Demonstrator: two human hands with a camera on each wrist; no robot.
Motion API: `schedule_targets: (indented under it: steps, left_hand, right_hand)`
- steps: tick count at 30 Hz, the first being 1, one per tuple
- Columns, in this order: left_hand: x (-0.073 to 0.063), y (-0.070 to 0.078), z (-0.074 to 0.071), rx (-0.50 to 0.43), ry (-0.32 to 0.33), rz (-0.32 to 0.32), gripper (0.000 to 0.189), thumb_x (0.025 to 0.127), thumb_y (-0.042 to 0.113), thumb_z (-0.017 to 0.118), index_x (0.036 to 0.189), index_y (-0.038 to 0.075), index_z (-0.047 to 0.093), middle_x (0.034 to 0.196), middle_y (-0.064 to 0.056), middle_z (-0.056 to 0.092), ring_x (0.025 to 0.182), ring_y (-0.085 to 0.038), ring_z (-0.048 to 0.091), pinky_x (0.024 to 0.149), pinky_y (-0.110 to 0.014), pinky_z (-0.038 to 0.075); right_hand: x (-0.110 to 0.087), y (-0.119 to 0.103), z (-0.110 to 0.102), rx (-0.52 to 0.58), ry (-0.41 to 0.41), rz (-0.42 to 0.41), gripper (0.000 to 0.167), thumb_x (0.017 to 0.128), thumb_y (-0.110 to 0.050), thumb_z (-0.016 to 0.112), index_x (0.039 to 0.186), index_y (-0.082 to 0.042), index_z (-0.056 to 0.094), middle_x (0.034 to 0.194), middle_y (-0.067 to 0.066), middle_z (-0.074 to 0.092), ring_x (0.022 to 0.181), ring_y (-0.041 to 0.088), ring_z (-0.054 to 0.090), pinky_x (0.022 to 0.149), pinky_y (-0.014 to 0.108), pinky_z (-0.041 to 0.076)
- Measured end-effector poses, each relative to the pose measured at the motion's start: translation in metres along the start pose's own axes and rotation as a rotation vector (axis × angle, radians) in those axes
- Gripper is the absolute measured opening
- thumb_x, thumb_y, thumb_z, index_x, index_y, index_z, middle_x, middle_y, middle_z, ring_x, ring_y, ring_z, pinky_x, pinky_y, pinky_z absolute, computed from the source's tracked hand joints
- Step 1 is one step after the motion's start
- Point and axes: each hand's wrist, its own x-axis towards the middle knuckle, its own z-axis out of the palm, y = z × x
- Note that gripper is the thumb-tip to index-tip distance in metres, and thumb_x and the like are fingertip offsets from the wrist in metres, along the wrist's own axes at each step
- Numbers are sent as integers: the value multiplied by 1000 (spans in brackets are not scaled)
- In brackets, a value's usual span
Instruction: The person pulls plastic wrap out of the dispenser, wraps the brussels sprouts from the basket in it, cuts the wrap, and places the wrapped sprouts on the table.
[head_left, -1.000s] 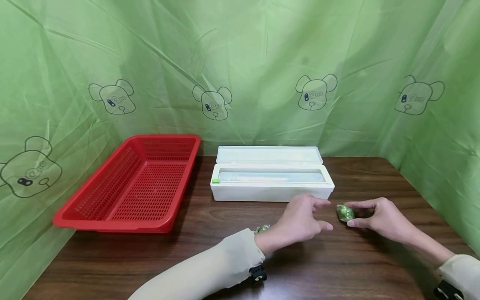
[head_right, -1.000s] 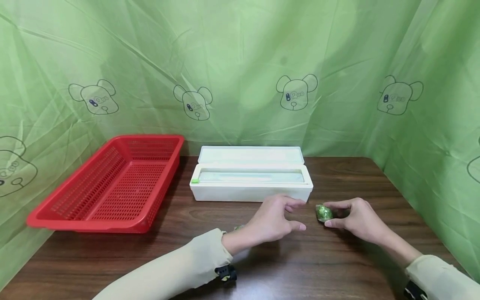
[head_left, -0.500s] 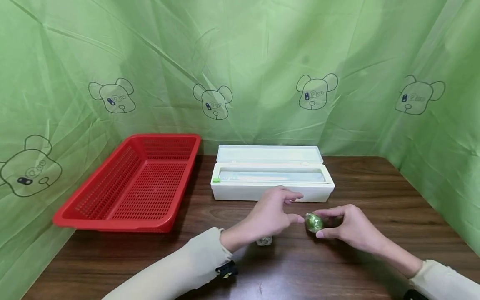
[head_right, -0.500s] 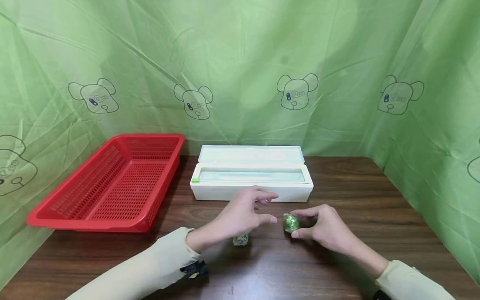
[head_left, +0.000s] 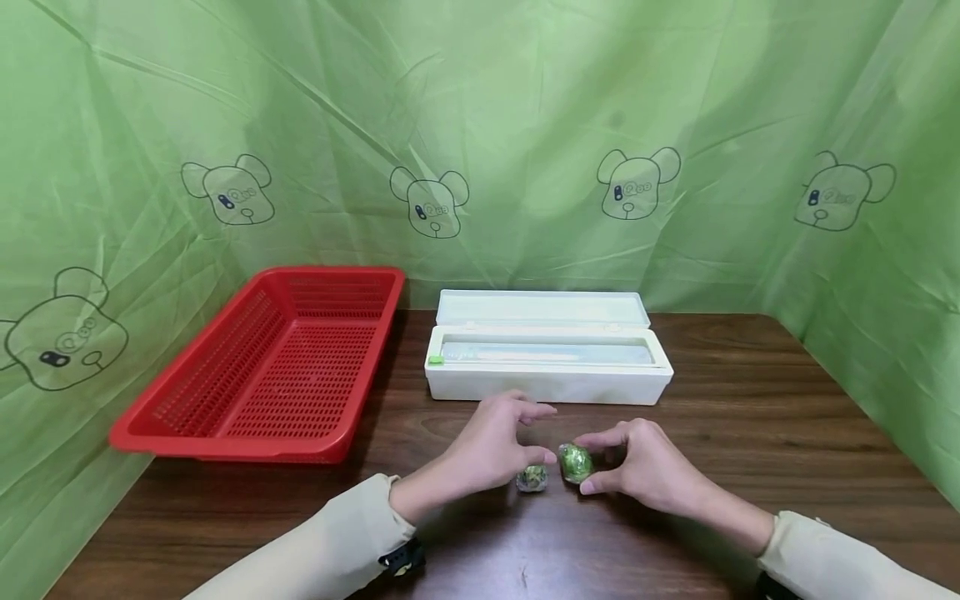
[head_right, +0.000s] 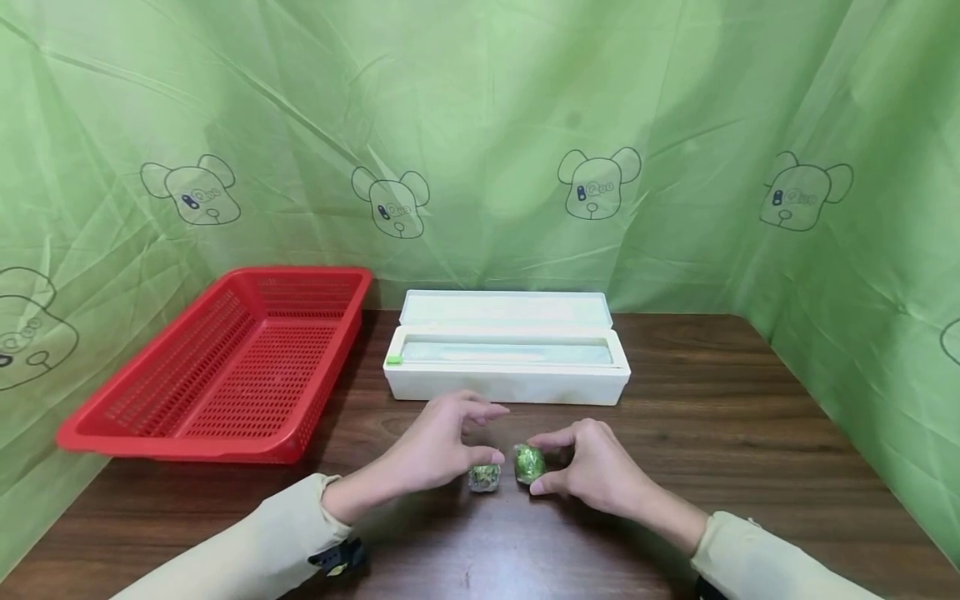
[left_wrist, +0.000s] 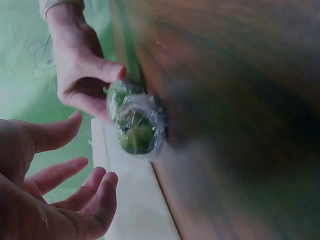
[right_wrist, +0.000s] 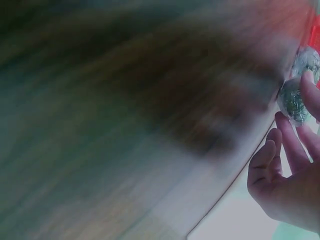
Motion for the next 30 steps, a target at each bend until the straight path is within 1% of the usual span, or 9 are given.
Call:
schedule_targets:
  steps: [2, 6, 11, 14, 17, 21, 24, 26, 30]
  left_hand:
    - [-2, 0, 2, 7, -9, 9, 53, 82, 18, 93, 131, 11, 75, 120, -4, 69, 109, -21, 65, 92, -32, 52]
    - [-4, 1, 6, 25, -18, 11, 56, 80, 18, 95, 132, 10, 75, 119, -2, 69, 109, -19, 64, 94, -32, 52]
    - [-4, 1, 8, 37, -20, 14, 59, 77, 18, 97, 131, 9, 75, 118, -1, 69, 110, -20, 63, 96, -34, 51]
    - [-4, -1, 10, 36, -21, 18, 59, 77, 17, 96, 131, 8, 75, 119, -1, 70, 112, -22, 63, 98, -37, 50]
    - [-5, -1, 10, 37, -22, -2, 59, 77, 18, 96, 131, 9, 75, 119, 0, 69, 113, -23, 62, 98, -37, 50]
    - [-7, -1, 7, 33, -26, -44, 58, 78, 20, 96, 131, 11, 75, 120, 2, 68, 114, -24, 63, 99, -38, 51]
    - [-8, -1, 4, 32, -24, -45, 56, 80, 21, 95, 131, 12, 75, 121, 3, 69, 114, -24, 63, 99, -38, 51]
    - [-8, -1, 2, 28, -21, -41, 54, 81, 20, 94, 131, 12, 75, 122, 2, 69, 115, -24, 64, 99, -38, 51]
    - [-9, -1, -2, 22, -8, -31, 51, 82, 20, 93, 130, 14, 76, 123, 2, 69, 114, -23, 64, 98, -39, 51]
  right_hand:
    - [1, -1, 2, 5, 1, -6, 52, 72, -32, 98, 117, -10, 81, 90, -11, 76, 79, 10, 63, 66, 27, 53]
    - [1, -1, 4, -18, 15, -8, 53, 72, -34, 99, 116, -11, 82, 97, -10, 78, 86, 12, 64, 72, 28, 53]
    - [1, 0, 5, -39, 22, -23, 52, 72, -35, 99, 115, -11, 82, 102, -9, 79, 93, 11, 68, 78, 30, 54]
    - [2, 0, 5, -39, 17, -22, 52, 72, -35, 98, 115, -11, 82, 104, -8, 79, 94, 10, 69, 79, 30, 55]
    - [3, 0, 4, -36, 10, -21, 51, 72, -35, 98, 114, -12, 82, 105, -7, 79, 93, 10, 69, 77, 29, 55]
    - [2, 0, 2, -26, 9, -27, 51, 70, -34, 99, 114, -14, 82, 100, -10, 77, 81, 11, 64, 69, 27, 52]
    - [0, -2, 1, -11, 10, -39, 53, 71, -32, 99, 117, -15, 80, 100, -12, 74, 74, 14, 60, 64, 27, 50]
    - [-2, -3, 1, -8, 12, -54, 54, 72, -30, 99, 120, -15, 80, 103, -12, 74, 74, 16, 60, 63, 27, 50]
    - [-2, -5, 1, -18, 22, -72, 53, 71, -25, 99, 120, -15, 80, 110, -11, 74, 78, 16, 62, 68, 30, 53]
